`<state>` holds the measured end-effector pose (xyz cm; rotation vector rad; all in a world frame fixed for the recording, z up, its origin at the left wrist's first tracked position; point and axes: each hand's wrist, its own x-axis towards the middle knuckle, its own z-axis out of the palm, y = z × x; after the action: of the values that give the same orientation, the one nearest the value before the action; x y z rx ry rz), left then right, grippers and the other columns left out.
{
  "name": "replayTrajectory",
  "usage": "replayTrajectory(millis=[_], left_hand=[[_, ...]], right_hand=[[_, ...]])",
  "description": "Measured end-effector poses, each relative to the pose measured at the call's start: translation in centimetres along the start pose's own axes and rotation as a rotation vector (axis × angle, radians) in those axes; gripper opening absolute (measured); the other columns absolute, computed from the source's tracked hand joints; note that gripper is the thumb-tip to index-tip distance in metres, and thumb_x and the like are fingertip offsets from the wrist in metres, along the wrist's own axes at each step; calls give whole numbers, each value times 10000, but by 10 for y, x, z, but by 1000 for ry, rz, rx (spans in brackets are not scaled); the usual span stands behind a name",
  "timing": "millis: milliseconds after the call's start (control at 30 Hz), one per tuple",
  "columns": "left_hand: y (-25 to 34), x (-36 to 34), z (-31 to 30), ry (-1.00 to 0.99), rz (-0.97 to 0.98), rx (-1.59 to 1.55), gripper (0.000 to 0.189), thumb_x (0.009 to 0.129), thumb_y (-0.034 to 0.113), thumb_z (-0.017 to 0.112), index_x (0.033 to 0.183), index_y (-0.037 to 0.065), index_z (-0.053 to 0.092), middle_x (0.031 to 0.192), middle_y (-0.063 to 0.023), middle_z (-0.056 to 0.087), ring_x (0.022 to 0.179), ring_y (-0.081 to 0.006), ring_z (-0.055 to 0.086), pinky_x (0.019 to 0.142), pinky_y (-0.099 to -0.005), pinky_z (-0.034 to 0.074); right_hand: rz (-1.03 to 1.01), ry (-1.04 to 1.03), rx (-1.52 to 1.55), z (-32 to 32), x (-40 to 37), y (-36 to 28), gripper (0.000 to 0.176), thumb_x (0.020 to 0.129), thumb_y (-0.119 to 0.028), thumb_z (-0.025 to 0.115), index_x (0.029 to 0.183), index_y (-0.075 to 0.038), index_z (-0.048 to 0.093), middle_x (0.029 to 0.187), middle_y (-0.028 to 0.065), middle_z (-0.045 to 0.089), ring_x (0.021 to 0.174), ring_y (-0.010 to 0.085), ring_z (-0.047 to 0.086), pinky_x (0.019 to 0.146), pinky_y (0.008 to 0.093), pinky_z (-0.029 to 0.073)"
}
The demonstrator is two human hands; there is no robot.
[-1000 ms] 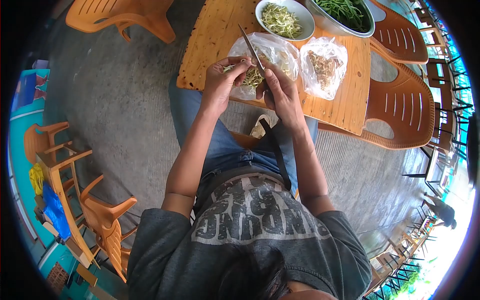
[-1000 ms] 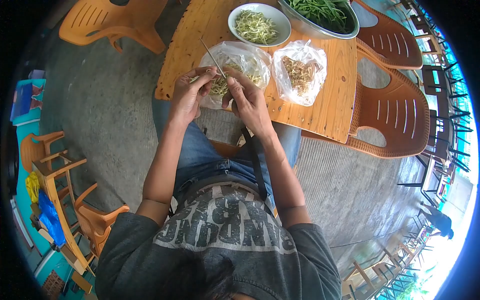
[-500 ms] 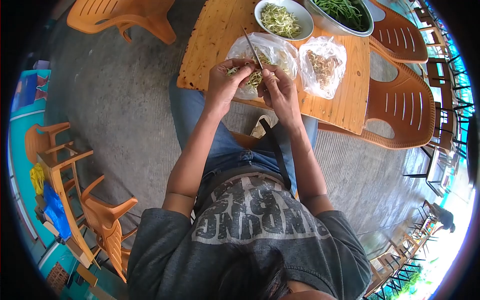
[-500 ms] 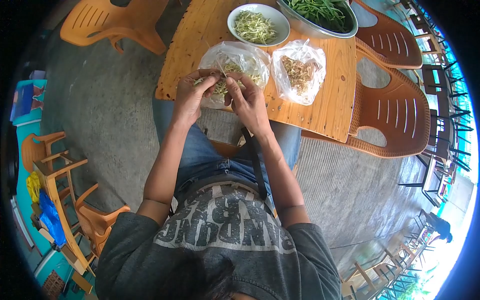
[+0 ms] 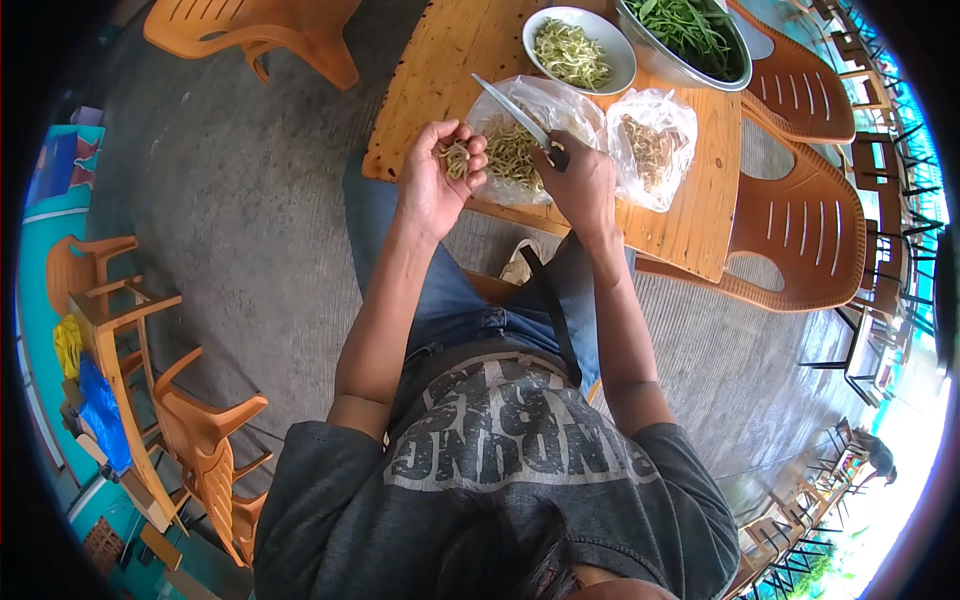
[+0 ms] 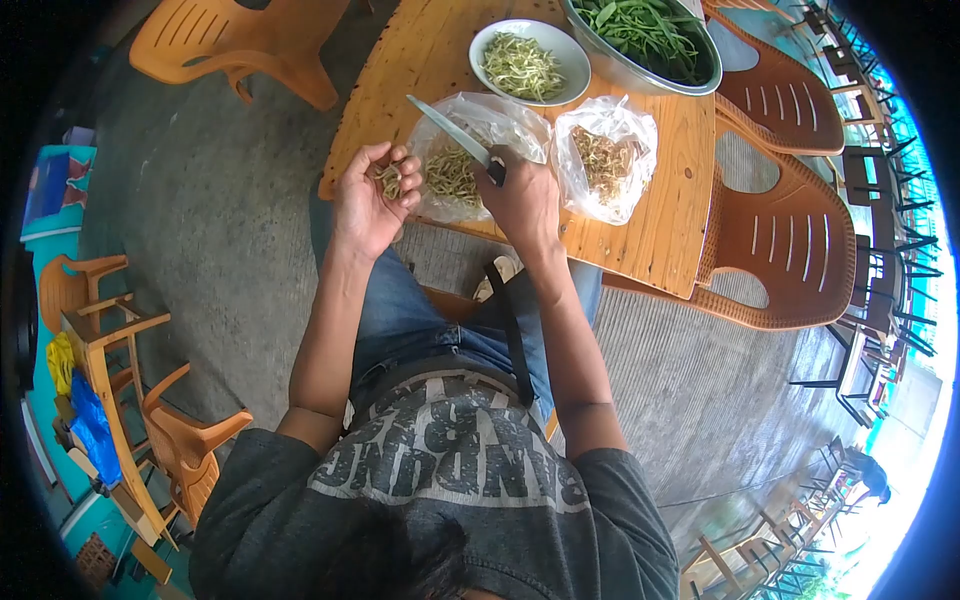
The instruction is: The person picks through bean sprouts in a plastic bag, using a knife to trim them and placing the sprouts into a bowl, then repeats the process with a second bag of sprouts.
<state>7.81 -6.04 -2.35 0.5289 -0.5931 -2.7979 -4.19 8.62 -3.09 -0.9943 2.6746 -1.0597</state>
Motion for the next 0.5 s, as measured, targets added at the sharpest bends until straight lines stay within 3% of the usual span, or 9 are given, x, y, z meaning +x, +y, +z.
replayTrajectory(millis=[133,233,333,433,500], left_hand=[[-9,0,0,67,18,82,186,924,232,490,831,74,526,752,-29,532,662,-118,516,551,-230,431],[-12,-3,4,163,41,166,170,918,216,505,876,59,555,790,-46,580,690,-124,548,569,-229,447],[-18,-4,8,151,34,177,193,910,205,535,959,29,596,830,-56,614,720,-115,571,586,-226,458],[-32,-9,24,162,4,294,239,900,210,570,1019,8,615,851,-48,622,742,-96,575,606,-221,460],[-41,-8,29,172,0,299,237,890,226,610,1013,26,639,851,-17,621,756,-69,558,627,-208,442]], right_hand=[[-48,31,-15,5,3,3,212,778,-220,680,899,-46,663,698,169,650,668,353,636,602,397,505],[-25,51,92,3,4,6,217,769,-220,700,889,-43,662,617,128,620,555,258,618,536,342,469],[128,10,290,-8,3,1,194,777,-195,720,867,-32,665,548,30,564,459,100,486,458,255,373],[264,49,742,-12,-2,-4,156,794,-161,722,862,-30,671,555,-45,507,474,12,358,429,201,268],[359,11,949,-19,-8,-11,129,826,-144,705,886,-38,661,562,-68,476,450,11,338,408,196,233]])
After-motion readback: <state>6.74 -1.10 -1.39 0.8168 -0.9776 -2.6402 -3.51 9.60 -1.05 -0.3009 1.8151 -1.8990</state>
